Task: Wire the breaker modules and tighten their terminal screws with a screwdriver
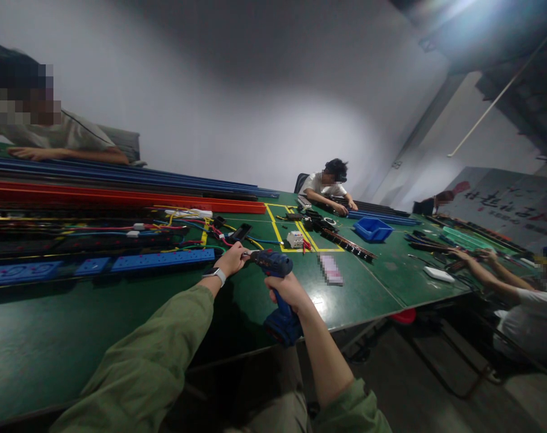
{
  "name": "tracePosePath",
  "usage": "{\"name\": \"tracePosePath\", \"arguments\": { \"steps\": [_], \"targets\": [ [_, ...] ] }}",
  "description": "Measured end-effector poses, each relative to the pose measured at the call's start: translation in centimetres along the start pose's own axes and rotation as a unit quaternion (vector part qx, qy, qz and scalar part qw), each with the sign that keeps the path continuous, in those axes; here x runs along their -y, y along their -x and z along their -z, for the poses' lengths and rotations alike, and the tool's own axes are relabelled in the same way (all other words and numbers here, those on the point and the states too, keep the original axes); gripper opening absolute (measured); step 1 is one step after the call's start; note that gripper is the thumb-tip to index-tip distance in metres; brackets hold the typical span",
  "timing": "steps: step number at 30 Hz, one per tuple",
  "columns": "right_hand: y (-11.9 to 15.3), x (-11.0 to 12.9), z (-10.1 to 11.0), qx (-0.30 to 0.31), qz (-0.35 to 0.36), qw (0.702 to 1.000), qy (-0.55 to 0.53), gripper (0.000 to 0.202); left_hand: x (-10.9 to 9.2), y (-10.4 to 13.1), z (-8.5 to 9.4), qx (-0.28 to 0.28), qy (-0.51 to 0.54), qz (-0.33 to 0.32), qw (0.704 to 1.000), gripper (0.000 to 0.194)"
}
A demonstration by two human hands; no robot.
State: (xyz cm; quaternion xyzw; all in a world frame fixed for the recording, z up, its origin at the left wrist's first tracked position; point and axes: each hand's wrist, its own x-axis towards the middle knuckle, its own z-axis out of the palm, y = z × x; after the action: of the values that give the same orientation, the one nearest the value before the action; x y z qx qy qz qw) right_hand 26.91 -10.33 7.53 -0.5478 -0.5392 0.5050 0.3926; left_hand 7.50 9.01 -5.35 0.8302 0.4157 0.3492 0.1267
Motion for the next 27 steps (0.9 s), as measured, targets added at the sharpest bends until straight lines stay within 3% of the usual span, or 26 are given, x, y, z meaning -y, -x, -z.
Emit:
{"name": "tracePosePath", "arguments": {
  "steps": [27],
  "targets": [
    [-0.17, -0.19, 0.14, -0.002, 0.0, 1.0, 0.004, 0.009, 0.48, 0.06, -0.34, -0.001, -0.01, -0.004, 1.0, 0.025]
  ]
}}
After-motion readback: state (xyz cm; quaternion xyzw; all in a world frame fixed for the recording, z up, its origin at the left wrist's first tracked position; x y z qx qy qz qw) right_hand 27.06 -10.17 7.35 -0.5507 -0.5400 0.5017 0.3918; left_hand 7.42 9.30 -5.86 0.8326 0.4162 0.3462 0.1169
